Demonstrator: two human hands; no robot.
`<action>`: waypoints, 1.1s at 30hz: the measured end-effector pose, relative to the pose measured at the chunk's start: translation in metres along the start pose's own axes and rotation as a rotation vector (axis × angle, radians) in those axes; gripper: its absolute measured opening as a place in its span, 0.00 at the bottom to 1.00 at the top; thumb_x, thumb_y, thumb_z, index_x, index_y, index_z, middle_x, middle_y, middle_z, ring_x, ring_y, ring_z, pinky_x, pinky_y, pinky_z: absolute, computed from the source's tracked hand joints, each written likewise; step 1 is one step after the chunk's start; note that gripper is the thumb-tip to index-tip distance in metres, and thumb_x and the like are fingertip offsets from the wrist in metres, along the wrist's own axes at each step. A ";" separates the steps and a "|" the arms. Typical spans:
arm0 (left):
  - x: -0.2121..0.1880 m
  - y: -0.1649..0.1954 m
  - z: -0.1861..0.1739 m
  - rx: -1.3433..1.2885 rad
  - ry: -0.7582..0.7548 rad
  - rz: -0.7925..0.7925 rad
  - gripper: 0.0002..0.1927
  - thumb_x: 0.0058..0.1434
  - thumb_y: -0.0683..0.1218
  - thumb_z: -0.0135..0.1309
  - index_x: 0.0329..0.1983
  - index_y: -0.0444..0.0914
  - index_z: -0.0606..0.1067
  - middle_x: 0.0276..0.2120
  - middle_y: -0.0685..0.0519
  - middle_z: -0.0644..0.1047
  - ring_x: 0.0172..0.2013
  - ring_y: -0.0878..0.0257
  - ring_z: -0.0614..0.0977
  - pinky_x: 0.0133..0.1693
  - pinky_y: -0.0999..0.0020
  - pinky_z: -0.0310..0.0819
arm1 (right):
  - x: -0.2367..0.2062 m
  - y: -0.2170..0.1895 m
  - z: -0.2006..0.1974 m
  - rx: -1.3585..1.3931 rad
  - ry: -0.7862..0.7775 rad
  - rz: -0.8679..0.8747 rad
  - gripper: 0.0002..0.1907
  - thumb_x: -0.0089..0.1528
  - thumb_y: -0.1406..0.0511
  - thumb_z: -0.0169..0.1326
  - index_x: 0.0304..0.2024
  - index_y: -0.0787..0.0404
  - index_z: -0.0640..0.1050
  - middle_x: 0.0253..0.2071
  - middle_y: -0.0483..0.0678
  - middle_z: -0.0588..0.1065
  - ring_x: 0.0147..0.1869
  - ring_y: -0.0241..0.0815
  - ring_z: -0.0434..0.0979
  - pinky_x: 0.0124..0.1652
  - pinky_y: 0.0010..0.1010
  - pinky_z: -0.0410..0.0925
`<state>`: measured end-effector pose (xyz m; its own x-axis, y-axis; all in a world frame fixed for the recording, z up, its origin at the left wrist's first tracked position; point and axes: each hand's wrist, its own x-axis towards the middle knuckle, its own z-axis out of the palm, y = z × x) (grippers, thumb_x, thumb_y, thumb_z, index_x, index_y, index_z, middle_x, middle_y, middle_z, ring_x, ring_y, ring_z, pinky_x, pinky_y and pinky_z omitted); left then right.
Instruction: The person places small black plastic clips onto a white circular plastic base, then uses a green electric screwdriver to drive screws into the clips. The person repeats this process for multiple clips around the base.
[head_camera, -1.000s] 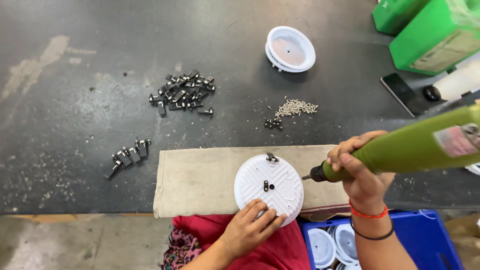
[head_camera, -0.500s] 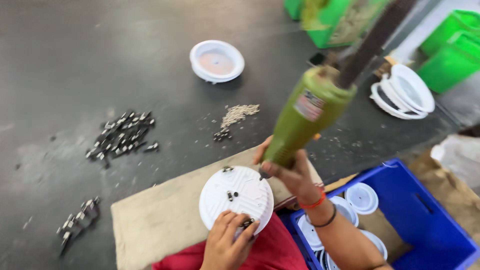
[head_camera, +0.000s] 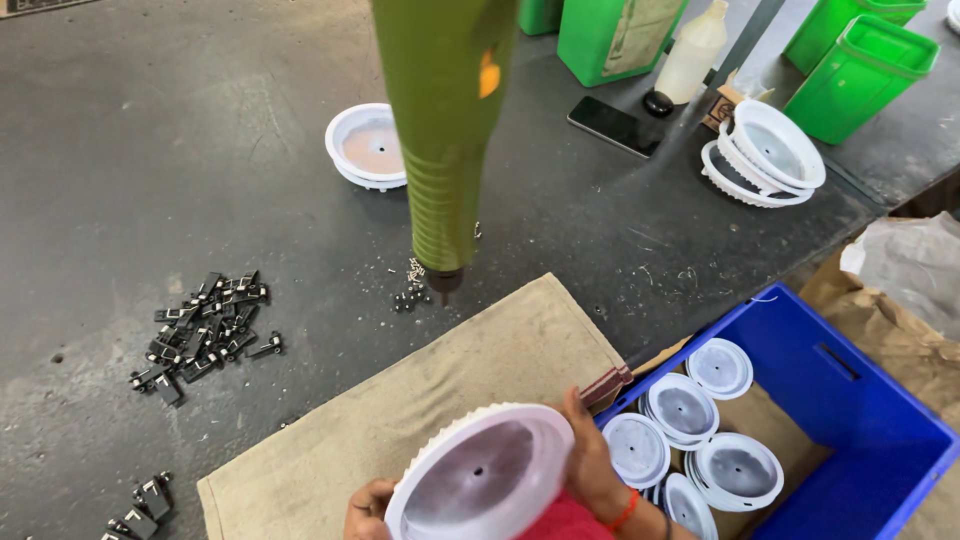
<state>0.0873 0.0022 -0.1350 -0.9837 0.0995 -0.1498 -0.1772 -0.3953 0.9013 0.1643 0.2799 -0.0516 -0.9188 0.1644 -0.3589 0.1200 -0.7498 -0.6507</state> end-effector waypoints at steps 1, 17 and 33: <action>-0.002 0.000 -0.002 0.034 0.046 -0.070 0.34 0.67 0.65 0.45 0.44 0.27 0.75 0.41 0.30 0.83 0.42 0.46 0.85 0.51 0.45 0.78 | -0.002 -0.005 -0.003 -0.044 -0.038 0.025 0.43 0.66 0.42 0.33 0.51 0.74 0.79 0.47 0.59 0.82 0.50 0.49 0.82 0.52 0.38 0.73; 0.000 0.057 0.096 0.010 -0.245 -0.357 0.38 0.67 0.68 0.37 0.61 0.32 0.72 0.56 0.42 0.79 0.55 0.52 0.79 0.56 0.56 0.72 | 0.011 -0.052 -0.064 -0.800 0.378 -0.176 0.21 0.63 0.61 0.56 0.51 0.73 0.79 0.46 0.59 0.82 0.46 0.42 0.82 0.44 0.35 0.74; 0.243 0.177 0.136 1.430 -0.207 0.523 0.27 0.63 0.52 0.55 0.62 0.36 0.70 0.63 0.43 0.70 0.63 0.46 0.69 0.59 0.53 0.67 | 0.109 -0.174 -0.047 -0.167 0.506 -0.638 0.13 0.74 0.62 0.51 0.55 0.66 0.70 0.52 0.57 0.75 0.51 0.56 0.80 0.51 0.42 0.76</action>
<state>-0.1785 0.0809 0.0431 -0.8819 0.4021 0.2462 0.4714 0.7427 0.4756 0.0607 0.4582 -0.0089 -0.5540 0.8240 -0.1188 -0.2758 -0.3163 -0.9077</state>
